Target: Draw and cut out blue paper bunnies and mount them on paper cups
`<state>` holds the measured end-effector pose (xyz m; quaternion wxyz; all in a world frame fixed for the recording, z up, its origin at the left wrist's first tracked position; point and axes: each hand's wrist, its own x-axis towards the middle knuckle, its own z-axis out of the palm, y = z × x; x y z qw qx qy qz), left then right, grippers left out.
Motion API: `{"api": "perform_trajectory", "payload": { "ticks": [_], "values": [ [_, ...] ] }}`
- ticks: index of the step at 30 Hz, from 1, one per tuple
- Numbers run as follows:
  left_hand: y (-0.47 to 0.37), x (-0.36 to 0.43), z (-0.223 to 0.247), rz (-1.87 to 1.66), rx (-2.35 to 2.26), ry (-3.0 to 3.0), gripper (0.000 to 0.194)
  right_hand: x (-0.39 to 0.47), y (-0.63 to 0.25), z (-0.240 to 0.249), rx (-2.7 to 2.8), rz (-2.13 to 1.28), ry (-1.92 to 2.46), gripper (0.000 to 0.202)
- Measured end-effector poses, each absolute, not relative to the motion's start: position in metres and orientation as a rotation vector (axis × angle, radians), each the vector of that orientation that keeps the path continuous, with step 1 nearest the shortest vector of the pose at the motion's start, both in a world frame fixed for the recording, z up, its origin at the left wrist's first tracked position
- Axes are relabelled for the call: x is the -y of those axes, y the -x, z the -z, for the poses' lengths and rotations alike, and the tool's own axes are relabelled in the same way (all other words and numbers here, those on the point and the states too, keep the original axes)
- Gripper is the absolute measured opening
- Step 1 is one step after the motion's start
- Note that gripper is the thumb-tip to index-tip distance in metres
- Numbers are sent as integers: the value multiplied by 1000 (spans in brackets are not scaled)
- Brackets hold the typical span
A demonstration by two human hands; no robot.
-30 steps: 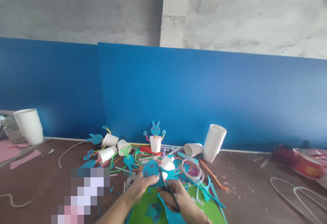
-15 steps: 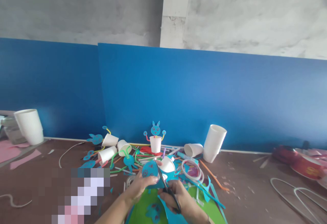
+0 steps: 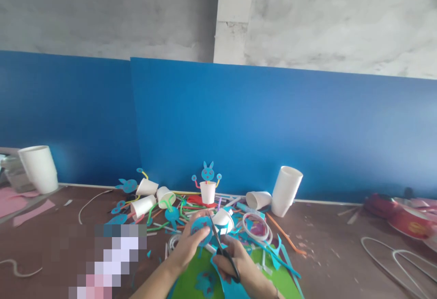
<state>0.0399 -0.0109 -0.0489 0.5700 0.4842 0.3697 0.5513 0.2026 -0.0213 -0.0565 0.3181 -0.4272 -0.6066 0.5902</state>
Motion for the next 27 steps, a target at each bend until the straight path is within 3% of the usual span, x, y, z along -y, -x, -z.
{"api": "perform_trajectory", "payload": {
  "ticks": [3,6,27],
  "values": [
    [-41,11,50,-1260,-876,-1147,43,21,-203,57,1566,-1573,1073,59],
    [-41,10,52,-1261,-881,-1179,44,22,-203,56,1570,-1577,1065,68],
    [-40,7,52,-1239,-936,-1387,40,21,-202,57,1618,-1512,1079,68]
  ]
}}
